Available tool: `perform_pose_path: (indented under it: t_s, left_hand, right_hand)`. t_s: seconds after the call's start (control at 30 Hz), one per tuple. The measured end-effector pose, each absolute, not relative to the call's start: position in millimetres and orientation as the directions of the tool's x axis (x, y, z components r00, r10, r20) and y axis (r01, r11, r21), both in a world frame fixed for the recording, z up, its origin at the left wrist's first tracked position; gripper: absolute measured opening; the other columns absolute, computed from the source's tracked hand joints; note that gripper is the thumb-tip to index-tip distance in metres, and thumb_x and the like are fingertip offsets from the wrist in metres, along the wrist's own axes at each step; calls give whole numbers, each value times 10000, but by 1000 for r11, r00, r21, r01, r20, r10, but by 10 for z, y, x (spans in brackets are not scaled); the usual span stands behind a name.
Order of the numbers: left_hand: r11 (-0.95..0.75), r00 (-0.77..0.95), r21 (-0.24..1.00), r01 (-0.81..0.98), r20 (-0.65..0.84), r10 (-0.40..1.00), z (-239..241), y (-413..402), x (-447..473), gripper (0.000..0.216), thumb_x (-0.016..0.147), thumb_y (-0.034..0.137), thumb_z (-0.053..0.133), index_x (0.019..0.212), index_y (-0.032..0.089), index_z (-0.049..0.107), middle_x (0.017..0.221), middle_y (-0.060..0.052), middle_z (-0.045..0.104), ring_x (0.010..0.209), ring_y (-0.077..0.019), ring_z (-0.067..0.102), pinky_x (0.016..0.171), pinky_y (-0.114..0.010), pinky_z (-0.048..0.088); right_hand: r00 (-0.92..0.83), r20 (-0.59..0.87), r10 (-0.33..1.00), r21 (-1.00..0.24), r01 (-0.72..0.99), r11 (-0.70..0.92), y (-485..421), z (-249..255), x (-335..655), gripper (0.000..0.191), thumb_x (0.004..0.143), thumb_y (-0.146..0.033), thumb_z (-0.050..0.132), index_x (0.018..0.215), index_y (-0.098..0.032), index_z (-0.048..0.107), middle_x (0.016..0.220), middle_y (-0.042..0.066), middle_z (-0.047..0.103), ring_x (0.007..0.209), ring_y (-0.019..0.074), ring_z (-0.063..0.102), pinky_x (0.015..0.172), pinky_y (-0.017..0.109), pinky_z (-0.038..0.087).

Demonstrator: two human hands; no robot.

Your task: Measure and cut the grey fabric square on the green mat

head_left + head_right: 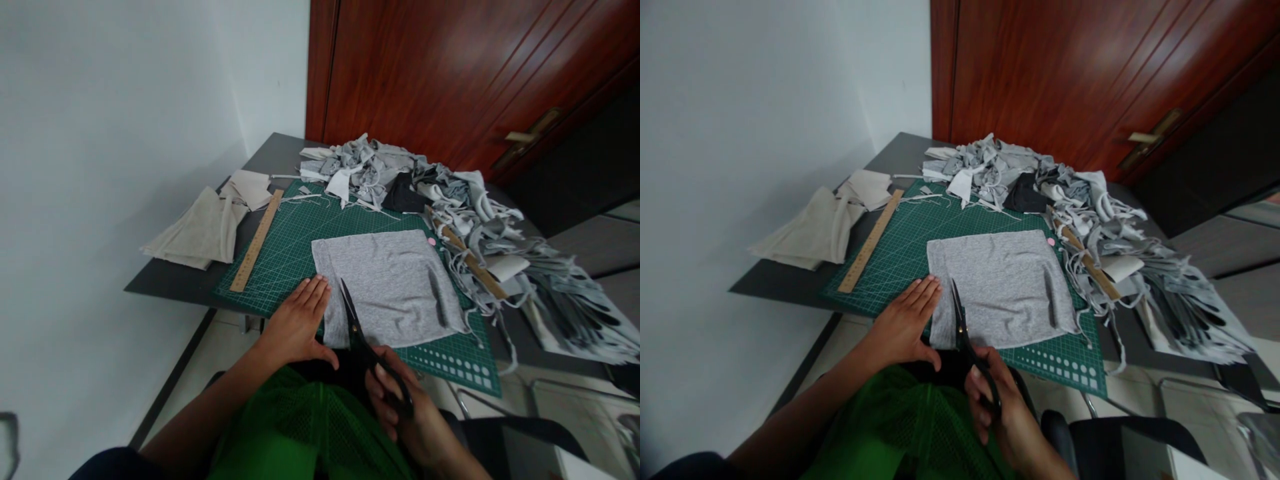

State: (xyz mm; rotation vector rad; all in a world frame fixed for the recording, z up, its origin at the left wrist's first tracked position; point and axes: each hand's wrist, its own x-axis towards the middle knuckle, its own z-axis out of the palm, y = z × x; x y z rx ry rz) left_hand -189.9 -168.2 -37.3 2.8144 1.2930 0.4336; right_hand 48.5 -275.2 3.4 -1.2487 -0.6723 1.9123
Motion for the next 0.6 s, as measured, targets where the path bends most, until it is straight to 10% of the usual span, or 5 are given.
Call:
perform_pose_path:
  t_s: [0.6]
  left_hand:
    - [-659, 609, 155, 736, 271, 745, -394, -1682, -1903, 1307, 739, 1005, 465, 1567, -3, 374, 1647, -288, 362, 1573, -390, 301, 1311, -495, 186]
  right_hand:
    - [-237, -514, 824, -804, -203, -560, -2414, 179, 264, 685, 758, -665, 830, 1172, -263, 460, 730, -103, 515, 464, 53, 382, 354, 160, 361]
